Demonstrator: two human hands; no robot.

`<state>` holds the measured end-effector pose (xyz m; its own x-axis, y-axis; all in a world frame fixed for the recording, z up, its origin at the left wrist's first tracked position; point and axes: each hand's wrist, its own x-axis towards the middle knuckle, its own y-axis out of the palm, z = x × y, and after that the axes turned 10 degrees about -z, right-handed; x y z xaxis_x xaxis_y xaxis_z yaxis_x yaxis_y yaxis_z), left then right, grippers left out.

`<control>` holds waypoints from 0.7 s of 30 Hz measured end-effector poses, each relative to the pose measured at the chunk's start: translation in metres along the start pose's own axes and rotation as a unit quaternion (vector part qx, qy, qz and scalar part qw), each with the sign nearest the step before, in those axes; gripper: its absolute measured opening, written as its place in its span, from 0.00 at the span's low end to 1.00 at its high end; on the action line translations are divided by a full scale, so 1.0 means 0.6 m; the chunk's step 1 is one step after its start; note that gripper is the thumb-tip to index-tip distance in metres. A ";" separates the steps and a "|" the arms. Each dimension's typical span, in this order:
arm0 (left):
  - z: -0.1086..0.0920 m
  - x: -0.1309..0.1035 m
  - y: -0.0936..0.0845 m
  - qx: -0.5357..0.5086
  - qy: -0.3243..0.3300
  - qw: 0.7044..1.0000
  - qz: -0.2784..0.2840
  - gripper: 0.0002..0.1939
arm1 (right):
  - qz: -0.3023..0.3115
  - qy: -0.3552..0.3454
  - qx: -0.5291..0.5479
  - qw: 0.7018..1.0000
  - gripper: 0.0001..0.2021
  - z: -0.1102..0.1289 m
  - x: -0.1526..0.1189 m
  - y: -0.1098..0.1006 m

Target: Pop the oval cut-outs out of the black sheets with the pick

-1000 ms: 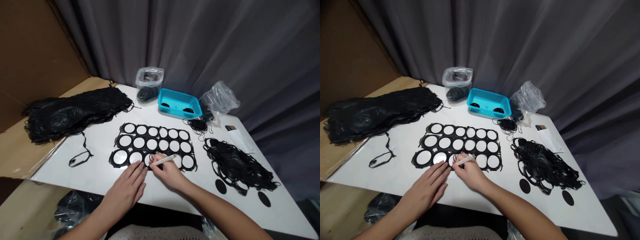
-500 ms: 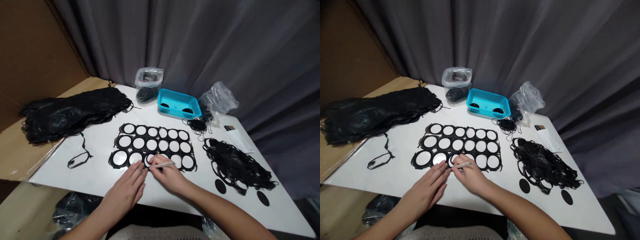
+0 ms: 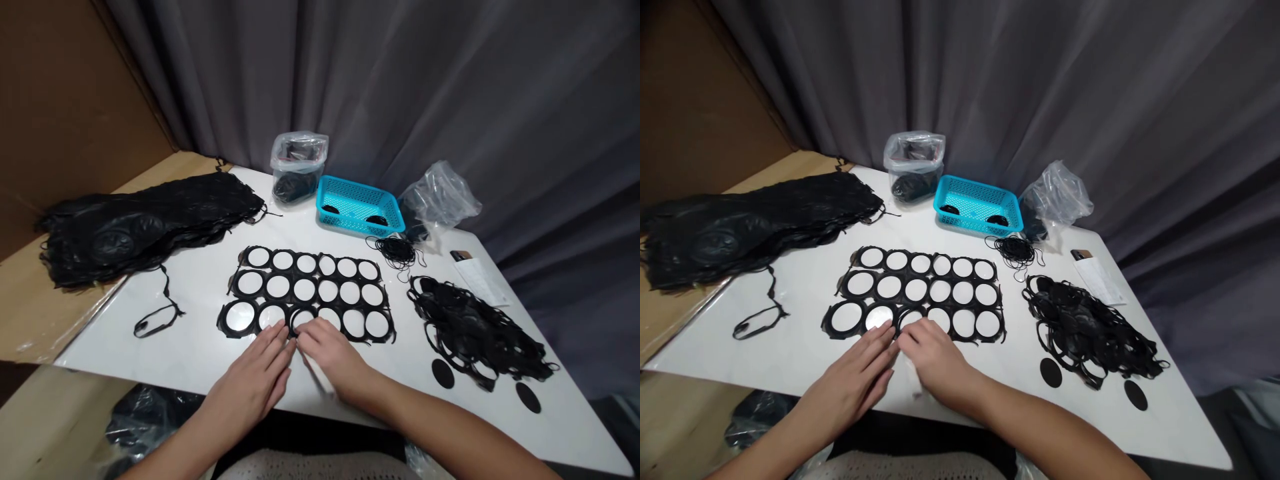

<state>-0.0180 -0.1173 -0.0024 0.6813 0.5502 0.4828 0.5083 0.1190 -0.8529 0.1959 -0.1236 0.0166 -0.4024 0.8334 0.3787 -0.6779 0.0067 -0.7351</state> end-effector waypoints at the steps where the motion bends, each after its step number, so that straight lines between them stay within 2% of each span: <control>1: 0.001 0.001 0.000 -0.008 -0.003 1.000 0.000 0.22 | 0.002 -0.016 -0.020 1.000 0.08 -0.006 0.004 -0.003; 2: 0.002 0.002 0.000 -0.014 -0.005 1.000 -0.002 0.21 | -0.009 -0.016 -0.034 0.999 0.09 -0.018 0.012 -0.010; 4: 0.003 0.001 0.000 -0.019 -0.005 1.000 -0.007 0.21 | -0.073 0.024 -0.047 0.996 0.09 -0.054 0.039 -0.036; 7: 0.004 -0.002 -0.002 -0.013 0.004 1.000 -0.016 0.20 | -0.215 0.137 -0.056 0.965 0.09 -0.118 0.088 -0.085; 9: 0.004 -0.001 -0.006 -0.011 0.006 1.000 -0.016 0.20 | -0.245 0.225 0.002 0.943 0.10 -0.146 0.113 -0.108; 11: 0.006 0.007 -0.012 -0.021 -0.007 1.000 -0.007 0.18 | -0.212 0.308 0.129 0.919 0.12 -0.152 0.127 -0.112; 13: 0.010 0.021 -0.016 -0.039 -0.034 0.999 -0.001 0.17 | -0.151 0.364 0.282 0.875 0.15 -0.142 0.130 -0.100; 15: 0.019 0.040 -0.013 -0.047 -0.058 0.997 -0.012 0.17 | -0.101 0.398 0.400 0.819 0.18 -0.125 0.126 -0.079; 17: 0.030 0.055 -0.004 -0.036 -0.063 0.997 -0.030 0.20 | -0.072 0.419 0.457 0.781 0.20 -0.109 0.119 -0.059; 19: 0.041 0.064 0.009 -0.017 -0.052 0.998 -0.032 0.23 | -0.050 0.419 0.461 0.781 0.19 -0.098 0.111 -0.045; 21: 0.050 0.064 0.022 0.002 -0.037 0.999 -0.025 0.23 | -0.039 0.388 0.419 0.820 0.15 -0.092 0.103 -0.038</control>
<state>-0.0008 -0.0699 -0.0008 0.6140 0.6037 0.5084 0.5387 0.1503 -0.8290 0.2204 -0.0417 0.0261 -0.0447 0.9513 -0.3051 -0.9986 -0.0335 0.0418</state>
